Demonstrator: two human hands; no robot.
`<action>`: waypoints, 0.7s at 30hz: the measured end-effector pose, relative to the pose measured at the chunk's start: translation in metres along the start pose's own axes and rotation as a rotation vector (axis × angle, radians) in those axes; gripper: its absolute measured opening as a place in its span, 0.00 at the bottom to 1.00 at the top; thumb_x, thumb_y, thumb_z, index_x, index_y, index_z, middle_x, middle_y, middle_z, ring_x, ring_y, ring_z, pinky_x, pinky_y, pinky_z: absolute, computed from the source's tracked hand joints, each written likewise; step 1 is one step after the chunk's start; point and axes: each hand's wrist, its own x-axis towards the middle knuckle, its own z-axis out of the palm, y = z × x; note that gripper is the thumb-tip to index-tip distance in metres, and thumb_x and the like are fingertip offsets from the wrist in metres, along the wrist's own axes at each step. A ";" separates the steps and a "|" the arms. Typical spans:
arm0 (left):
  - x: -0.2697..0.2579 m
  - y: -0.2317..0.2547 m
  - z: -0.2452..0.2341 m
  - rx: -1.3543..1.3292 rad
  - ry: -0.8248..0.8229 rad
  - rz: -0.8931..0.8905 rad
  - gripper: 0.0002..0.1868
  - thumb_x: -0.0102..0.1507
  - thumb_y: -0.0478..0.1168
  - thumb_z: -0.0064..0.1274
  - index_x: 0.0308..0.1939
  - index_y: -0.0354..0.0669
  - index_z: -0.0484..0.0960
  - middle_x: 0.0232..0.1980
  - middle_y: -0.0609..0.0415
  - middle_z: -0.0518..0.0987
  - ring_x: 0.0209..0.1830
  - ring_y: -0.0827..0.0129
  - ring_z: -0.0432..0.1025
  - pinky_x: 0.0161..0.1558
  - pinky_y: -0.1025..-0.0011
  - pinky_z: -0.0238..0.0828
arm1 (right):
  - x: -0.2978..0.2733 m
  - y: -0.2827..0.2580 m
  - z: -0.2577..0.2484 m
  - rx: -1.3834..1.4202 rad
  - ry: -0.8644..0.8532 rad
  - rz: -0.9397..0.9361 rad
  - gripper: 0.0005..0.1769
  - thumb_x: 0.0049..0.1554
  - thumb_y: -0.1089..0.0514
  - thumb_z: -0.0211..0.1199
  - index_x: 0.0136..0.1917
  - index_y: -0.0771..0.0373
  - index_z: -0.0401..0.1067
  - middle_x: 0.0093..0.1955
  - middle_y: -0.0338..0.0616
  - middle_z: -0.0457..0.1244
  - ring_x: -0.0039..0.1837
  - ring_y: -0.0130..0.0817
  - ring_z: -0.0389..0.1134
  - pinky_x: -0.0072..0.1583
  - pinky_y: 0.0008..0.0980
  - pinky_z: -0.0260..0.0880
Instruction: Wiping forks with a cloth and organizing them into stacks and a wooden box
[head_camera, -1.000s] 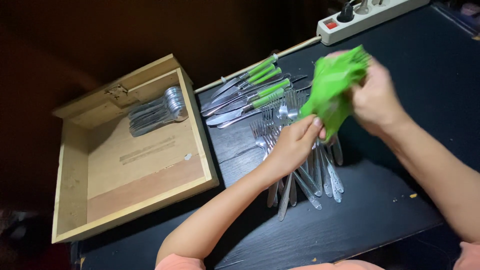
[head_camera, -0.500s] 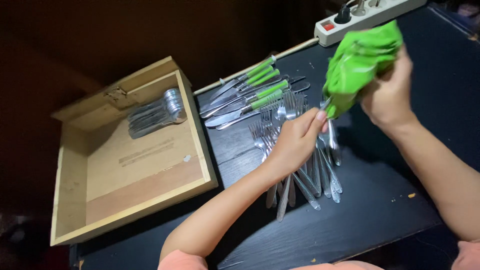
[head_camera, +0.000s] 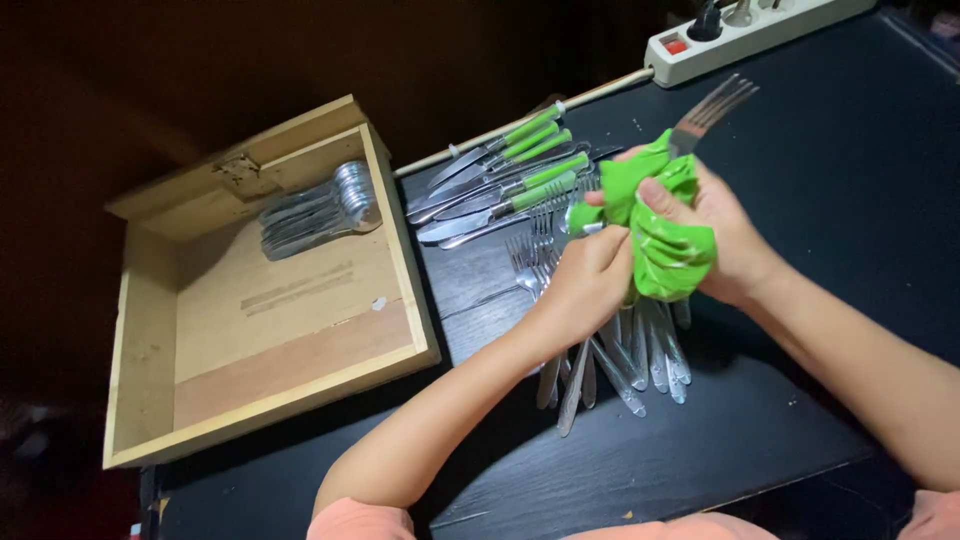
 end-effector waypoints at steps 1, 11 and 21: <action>0.000 0.006 -0.008 0.000 0.000 -0.005 0.19 0.71 0.45 0.35 0.28 0.42 0.68 0.28 0.46 0.77 0.28 0.63 0.67 0.35 0.58 0.58 | 0.001 0.001 -0.006 0.003 0.000 0.005 0.25 0.57 0.52 0.60 0.66 0.60 0.63 0.62 0.59 0.67 0.67 0.50 0.71 0.66 0.48 0.74; -0.007 0.058 -0.061 0.344 0.337 0.505 0.19 0.77 0.49 0.45 0.72 0.61 0.67 0.75 0.57 0.72 0.74 0.63 0.73 0.82 0.57 0.60 | -0.013 0.025 -0.037 -0.495 -0.156 -0.059 0.12 0.66 0.48 0.56 0.46 0.58 0.66 0.37 0.32 0.59 0.36 0.20 0.58 0.37 0.24 0.60; -0.010 0.037 -0.043 0.267 0.344 0.480 0.15 0.79 0.41 0.38 0.65 0.64 0.76 0.66 0.67 0.82 0.70 0.73 0.78 0.85 0.52 0.60 | -0.009 0.030 -0.051 -0.686 -0.250 -0.054 0.17 0.68 0.50 0.55 0.38 0.57 0.63 0.33 0.30 0.55 0.35 0.20 0.54 0.34 0.26 0.55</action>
